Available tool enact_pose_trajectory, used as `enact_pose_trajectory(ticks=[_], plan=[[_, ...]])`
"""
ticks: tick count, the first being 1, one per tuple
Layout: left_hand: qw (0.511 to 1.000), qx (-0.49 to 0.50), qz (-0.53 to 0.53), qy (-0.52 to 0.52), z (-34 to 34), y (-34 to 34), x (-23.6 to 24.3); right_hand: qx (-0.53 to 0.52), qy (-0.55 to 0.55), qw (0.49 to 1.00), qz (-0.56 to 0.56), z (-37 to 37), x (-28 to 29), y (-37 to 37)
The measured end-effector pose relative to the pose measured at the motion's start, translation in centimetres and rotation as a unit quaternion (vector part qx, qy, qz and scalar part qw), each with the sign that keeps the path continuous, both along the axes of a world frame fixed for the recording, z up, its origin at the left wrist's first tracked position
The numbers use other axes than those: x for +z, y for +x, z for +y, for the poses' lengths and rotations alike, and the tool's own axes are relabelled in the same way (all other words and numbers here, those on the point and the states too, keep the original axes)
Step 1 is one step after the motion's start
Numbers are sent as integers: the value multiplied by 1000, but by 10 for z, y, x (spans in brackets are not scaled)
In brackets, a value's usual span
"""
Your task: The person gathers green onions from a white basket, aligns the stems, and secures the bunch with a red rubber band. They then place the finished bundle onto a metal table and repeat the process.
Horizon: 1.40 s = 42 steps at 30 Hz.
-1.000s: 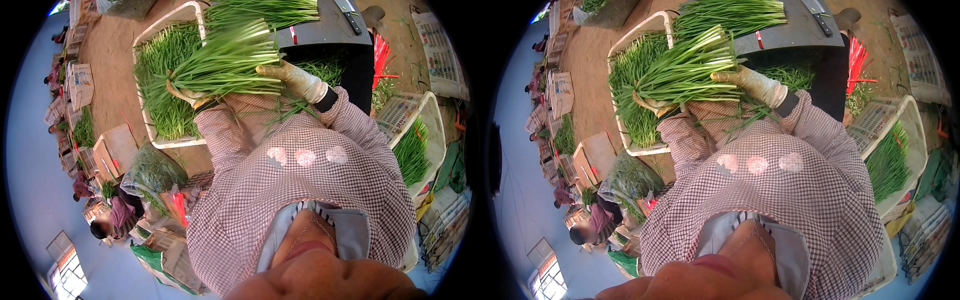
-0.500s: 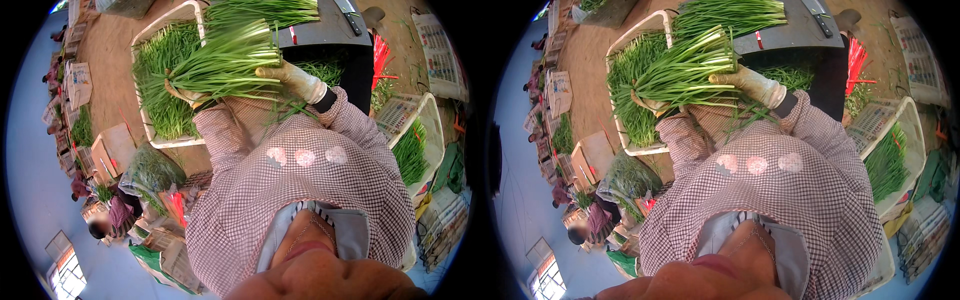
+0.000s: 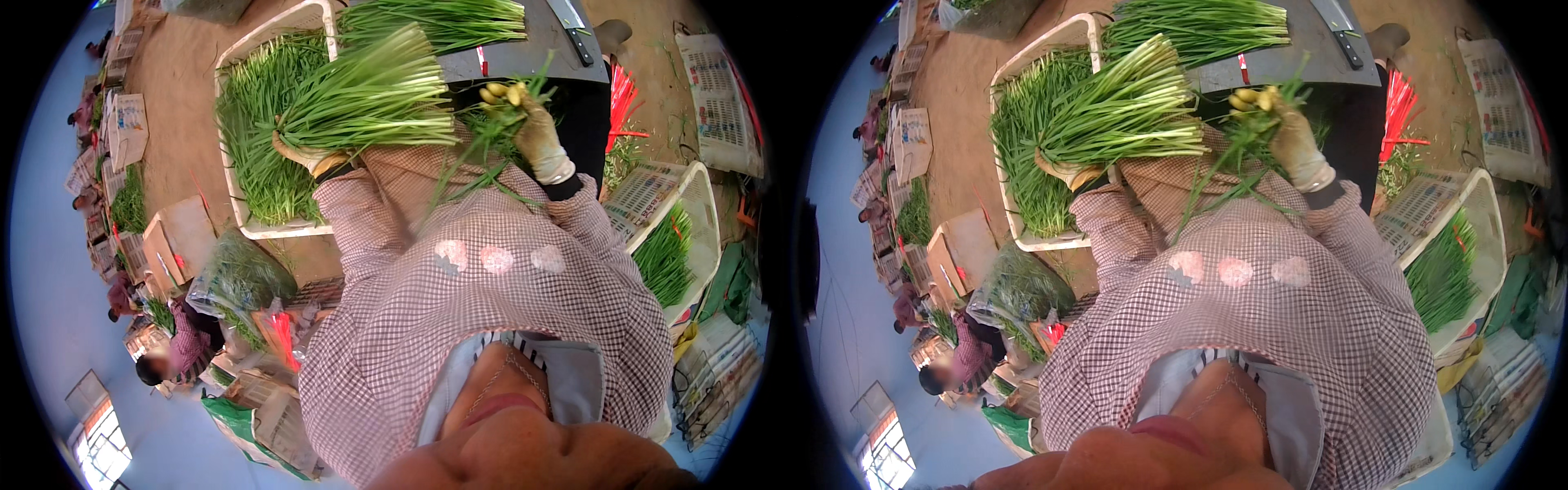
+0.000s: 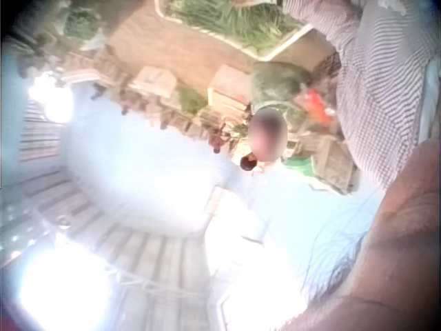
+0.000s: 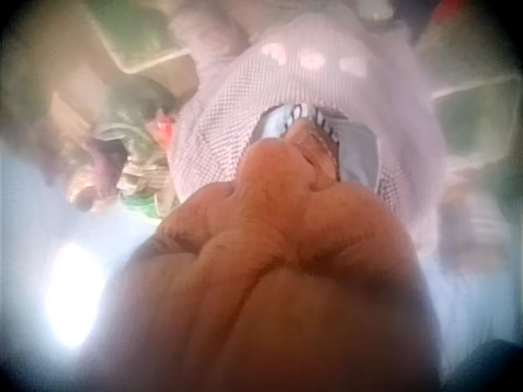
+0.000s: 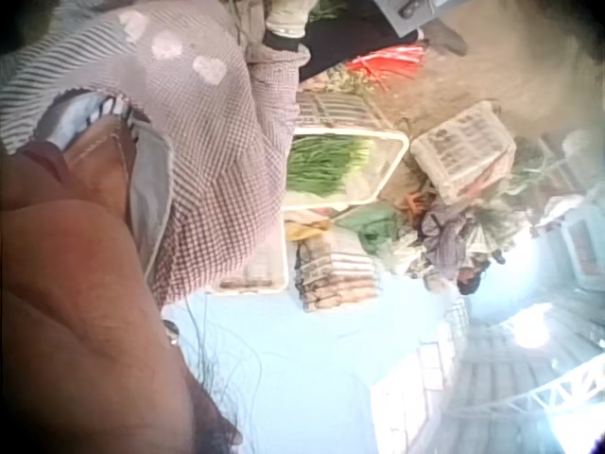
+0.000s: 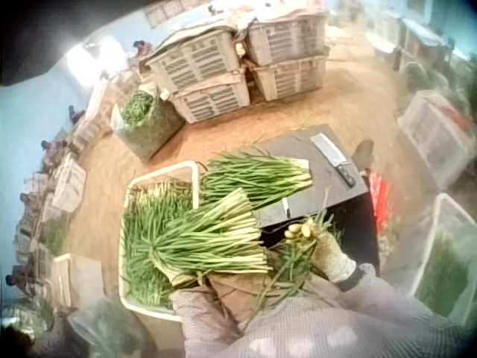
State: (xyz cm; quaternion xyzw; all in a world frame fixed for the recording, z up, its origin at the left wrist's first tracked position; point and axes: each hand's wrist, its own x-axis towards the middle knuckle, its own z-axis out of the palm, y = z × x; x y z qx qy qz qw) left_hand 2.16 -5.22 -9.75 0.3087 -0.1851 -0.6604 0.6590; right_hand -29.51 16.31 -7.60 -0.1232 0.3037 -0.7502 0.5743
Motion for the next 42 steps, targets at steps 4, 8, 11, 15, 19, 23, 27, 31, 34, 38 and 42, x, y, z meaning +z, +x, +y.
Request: enact_pose_trajectory(ticks=[4,8,11,15,19,23,27,31,34,38,42], plan=[[996,-24,-75,-40,-1,0,-6,204,62,945,247,-2,14,-3],[997,-46,-28,-57,-5,-1,-1,238,88,901,352,-34,54,46],[998,-8,17,-53,-14,-5,-3,159,85,974,138,-49,22,60],[989,-28,130,-57,-19,12,-6,132,75,983,102,-47,15,66],[998,25,53,-30,1,-12,20,184,65,965,174,-46,52,59],[994,-25,97,-53,-1,-11,27,183,68,978,75,-50,38,58],[992,-67,62,-88,-11,8,1,100,46,992,-54,-41,25,60],[996,-44,16,-80,-14,14,-21,-13,13,992,-123,-13,27,23],[994,-36,-7,-98,-20,12,-37,87,-83,981,-150,16,-21,-33],[984,-113,53,-127,-41,38,-58,127,46,985,109,-2,26,-10],[973,-131,6,-192,-44,8,-47,209,22,965,157,-38,31,14]])
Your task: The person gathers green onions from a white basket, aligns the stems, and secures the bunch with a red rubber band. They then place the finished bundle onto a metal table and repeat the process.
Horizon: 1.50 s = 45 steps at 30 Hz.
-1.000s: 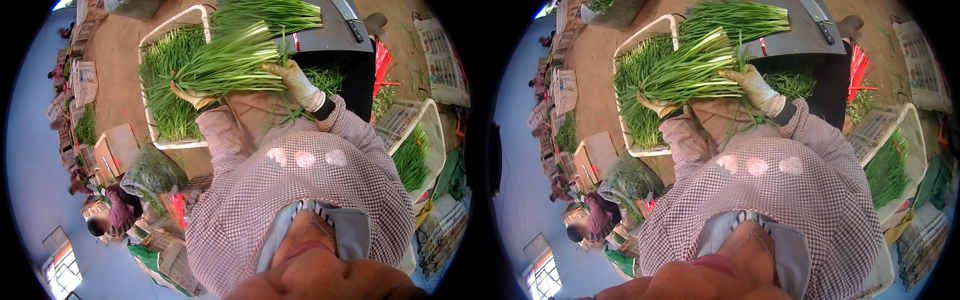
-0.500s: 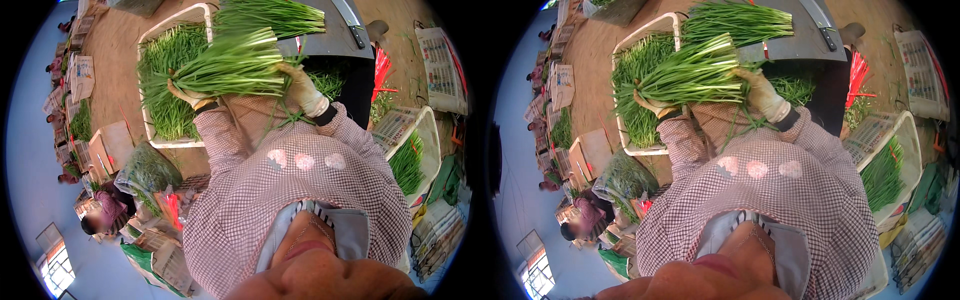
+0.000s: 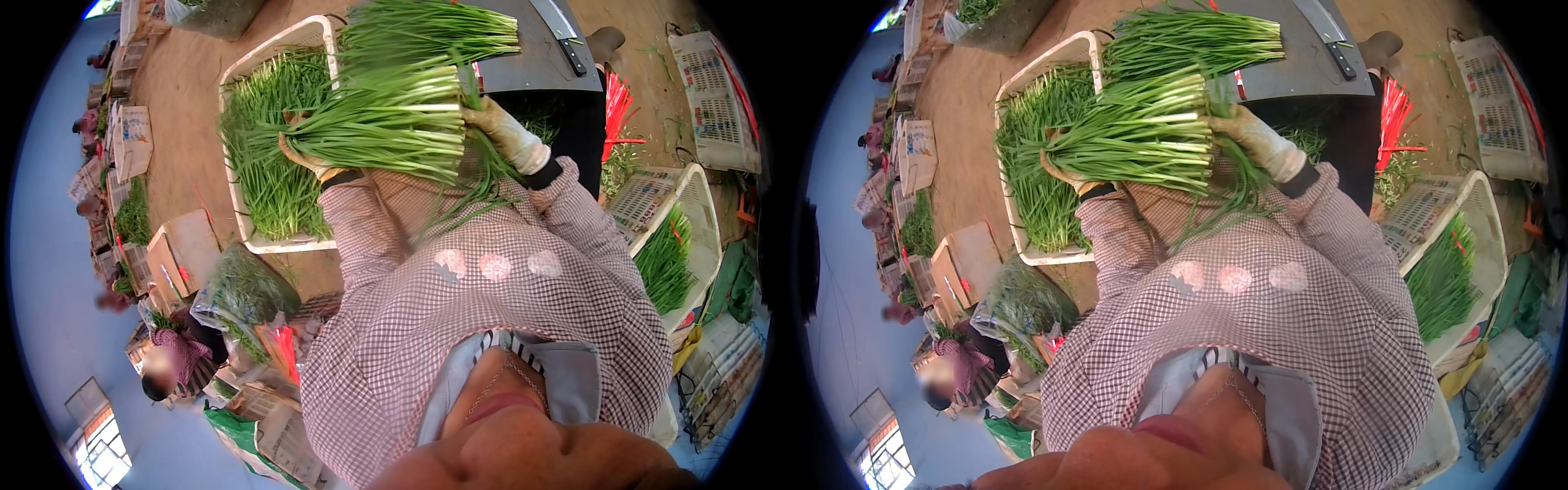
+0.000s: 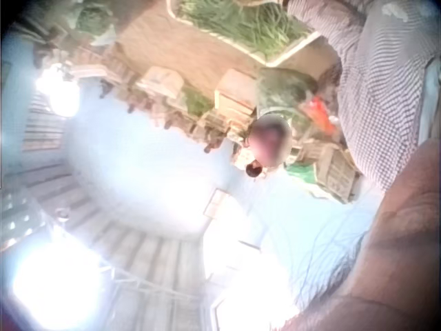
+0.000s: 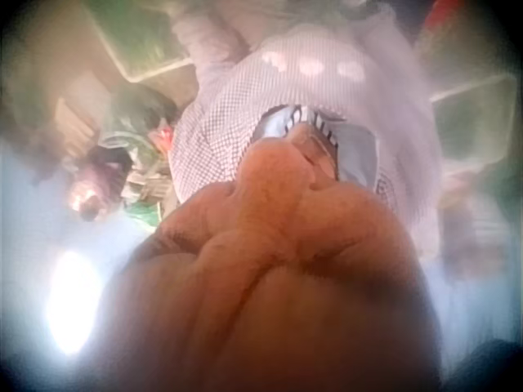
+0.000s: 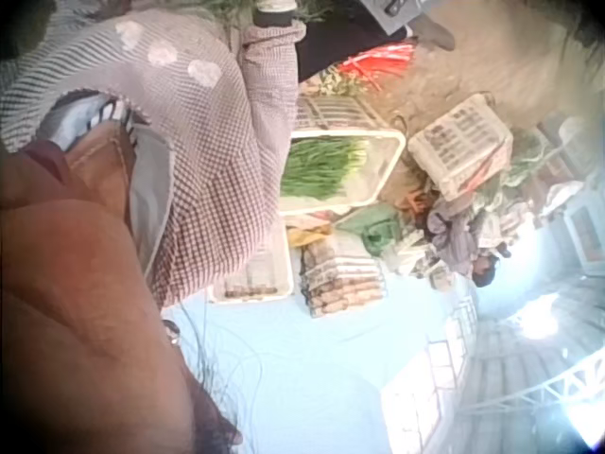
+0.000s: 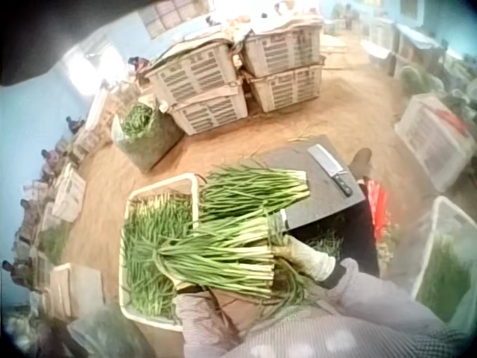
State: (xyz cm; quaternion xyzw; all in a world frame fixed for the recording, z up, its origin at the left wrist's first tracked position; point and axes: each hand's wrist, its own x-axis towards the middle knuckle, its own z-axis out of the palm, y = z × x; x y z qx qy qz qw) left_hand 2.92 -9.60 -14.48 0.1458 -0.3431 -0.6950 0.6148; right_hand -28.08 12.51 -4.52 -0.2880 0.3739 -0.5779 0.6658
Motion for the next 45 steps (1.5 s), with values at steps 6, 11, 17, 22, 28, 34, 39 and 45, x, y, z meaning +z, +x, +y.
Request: enact_pose_trajectory(ticks=[6,11,17,22,28,34,39,45], plan=[[995,-69,34,-64,-13,3,17,83,18,974,-211,-21,-47,21],[964,-114,238,23,6,-18,42,26,81,971,-224,-9,8,38],[962,-112,245,41,7,-9,44,-46,85,960,-263,-4,10,31],[961,-32,259,94,14,-14,51,-73,-41,986,-141,32,-17,-28],[974,-107,200,23,9,-9,65,27,6,963,269,-4,18,27],[979,-48,191,56,14,-28,91,-105,18,988,109,-16,2,58],[968,-49,234,76,14,-24,73,-115,12,991,65,-10,-5,53],[937,166,-286,-111,-5,17,-3,-165,19,986,20,35,-10,7]])
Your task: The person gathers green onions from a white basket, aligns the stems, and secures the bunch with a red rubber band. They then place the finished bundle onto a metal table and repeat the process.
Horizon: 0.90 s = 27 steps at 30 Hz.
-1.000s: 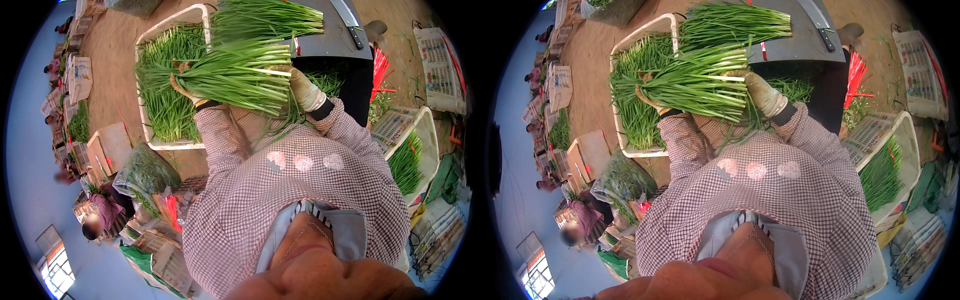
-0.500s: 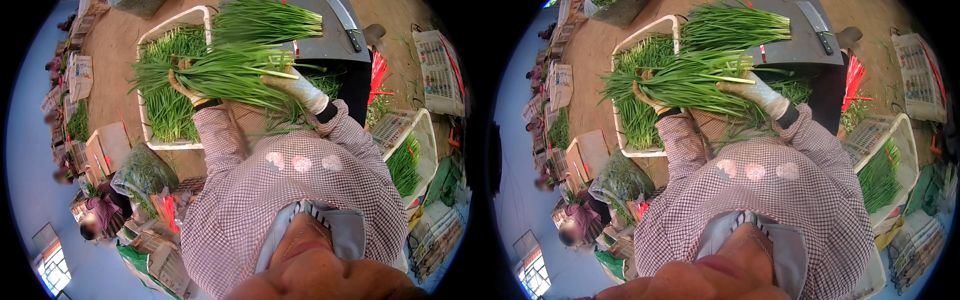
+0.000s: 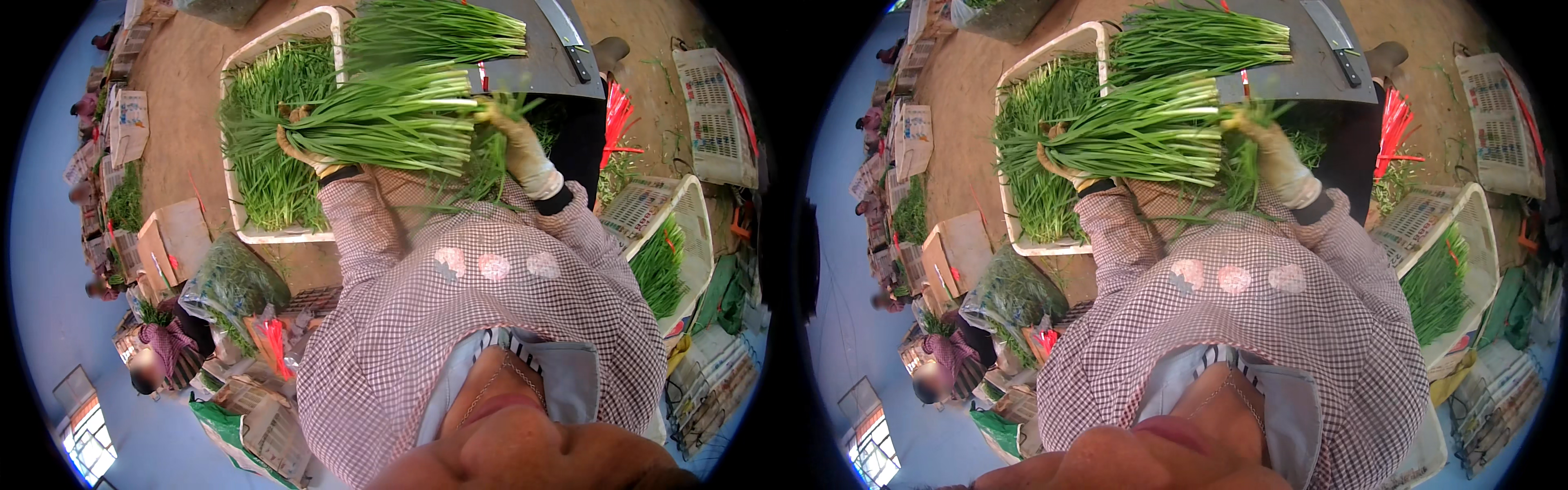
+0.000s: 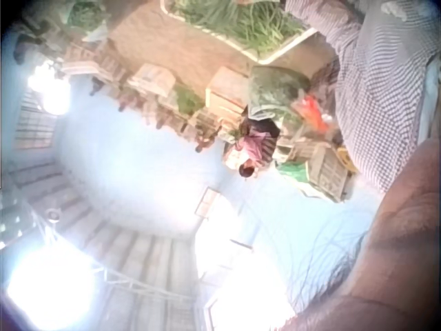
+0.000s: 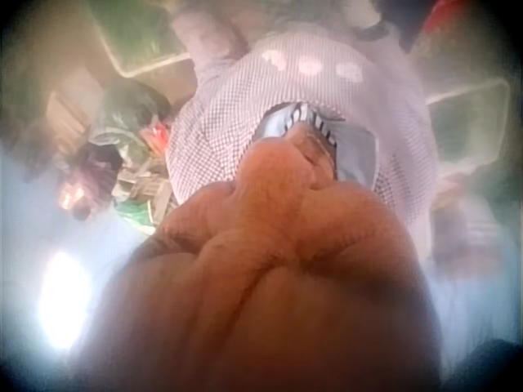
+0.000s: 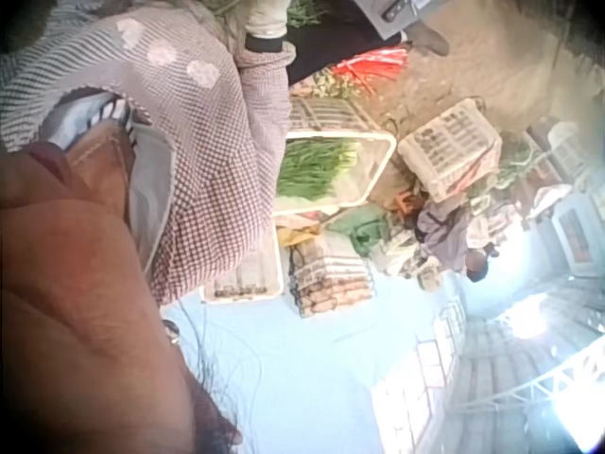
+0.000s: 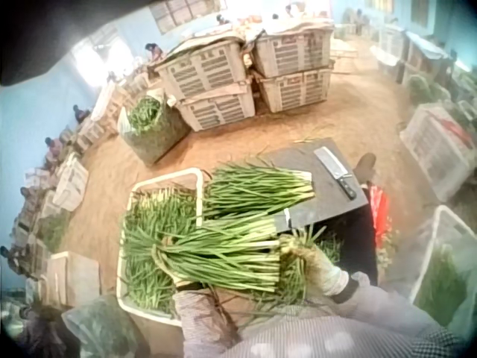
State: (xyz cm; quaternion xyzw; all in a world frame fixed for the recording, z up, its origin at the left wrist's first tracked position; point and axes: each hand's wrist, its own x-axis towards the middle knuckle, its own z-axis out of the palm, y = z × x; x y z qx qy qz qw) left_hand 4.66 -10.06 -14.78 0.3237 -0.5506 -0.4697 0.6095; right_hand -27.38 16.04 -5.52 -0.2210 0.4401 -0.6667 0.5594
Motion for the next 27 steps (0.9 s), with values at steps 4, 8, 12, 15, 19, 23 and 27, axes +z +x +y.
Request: enact_pose_trajectory(ticks=[4,8,12,15,19,23,27], plan=[[988,66,-139,-26,-16,36,-48,-74,-11,979,-188,38,-32,-51],[999,21,-16,41,-5,6,-37,14,43,998,-38,44,-16,-35],[998,33,-10,56,-4,12,-14,-27,-6,997,77,23,28,13],[944,-94,294,113,13,-21,26,-19,-75,957,281,1,33,24],[841,-247,460,140,15,-32,53,-47,-103,778,618,-33,18,41],[845,-228,466,129,9,-21,44,92,-34,981,167,-30,32,40],[866,-171,447,144,19,-22,35,102,-56,991,-61,19,35,-17]])
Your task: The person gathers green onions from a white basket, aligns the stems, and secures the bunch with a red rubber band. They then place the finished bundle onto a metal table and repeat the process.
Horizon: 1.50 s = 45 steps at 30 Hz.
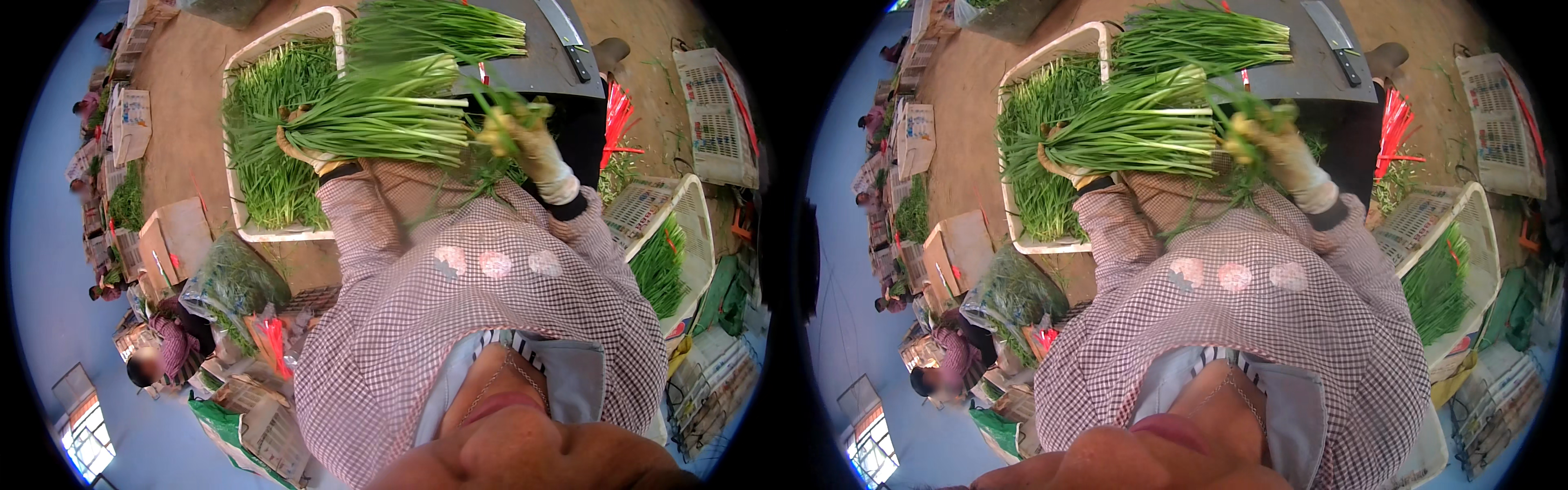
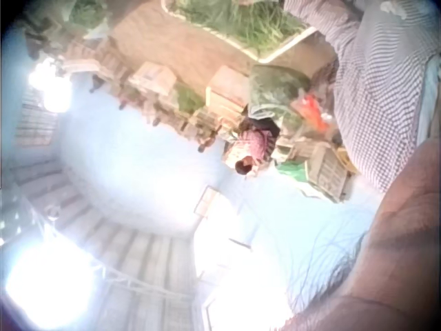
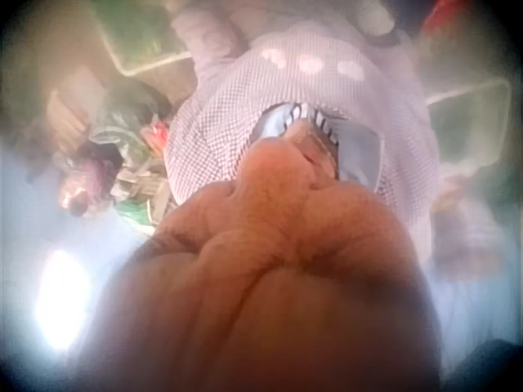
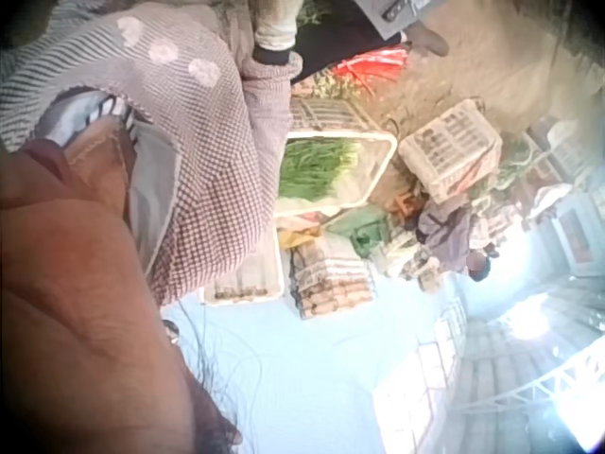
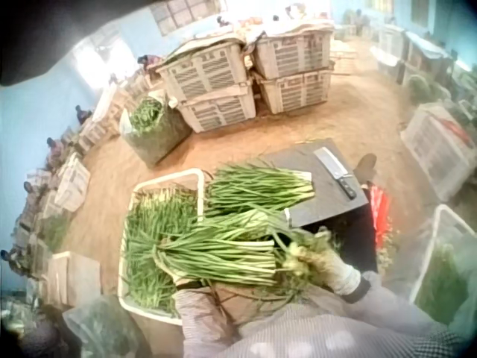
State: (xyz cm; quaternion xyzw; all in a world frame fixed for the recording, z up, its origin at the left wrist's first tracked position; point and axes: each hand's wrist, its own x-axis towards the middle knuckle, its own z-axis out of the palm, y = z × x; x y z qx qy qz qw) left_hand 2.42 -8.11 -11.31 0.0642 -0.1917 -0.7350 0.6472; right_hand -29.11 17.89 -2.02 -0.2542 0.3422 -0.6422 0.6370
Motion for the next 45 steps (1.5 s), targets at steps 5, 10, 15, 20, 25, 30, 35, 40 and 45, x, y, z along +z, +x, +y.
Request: enact_pose_trajectory(ticks=[5,10,15,20,25,30,35,40,45], plan=[[952,208,-222,-15,12,-8,-36,44,31,856,514,59,-107,-77],[988,84,-78,104,10,4,-26,67,132,614,775,39,-68,-40],[974,130,-132,133,18,-14,10,-170,-105,778,596,-9,10,36],[976,96,-172,90,21,-8,7,-170,-66,714,675,-58,-13,60],[977,115,-146,107,36,-23,18,-159,-22,748,645,-61,-30,57],[963,122,-205,123,25,5,-7,-51,66,954,286,-38,-77,6],[967,72,-198,141,30,-8,-7,161,-26,987,9,-15,-40,39],[896,99,-432,9,27,-4,-18,71,55,967,239,-25,-29,50],[933,69,-343,90,38,-6,-5,-78,36,988,129,10,-44,5]])
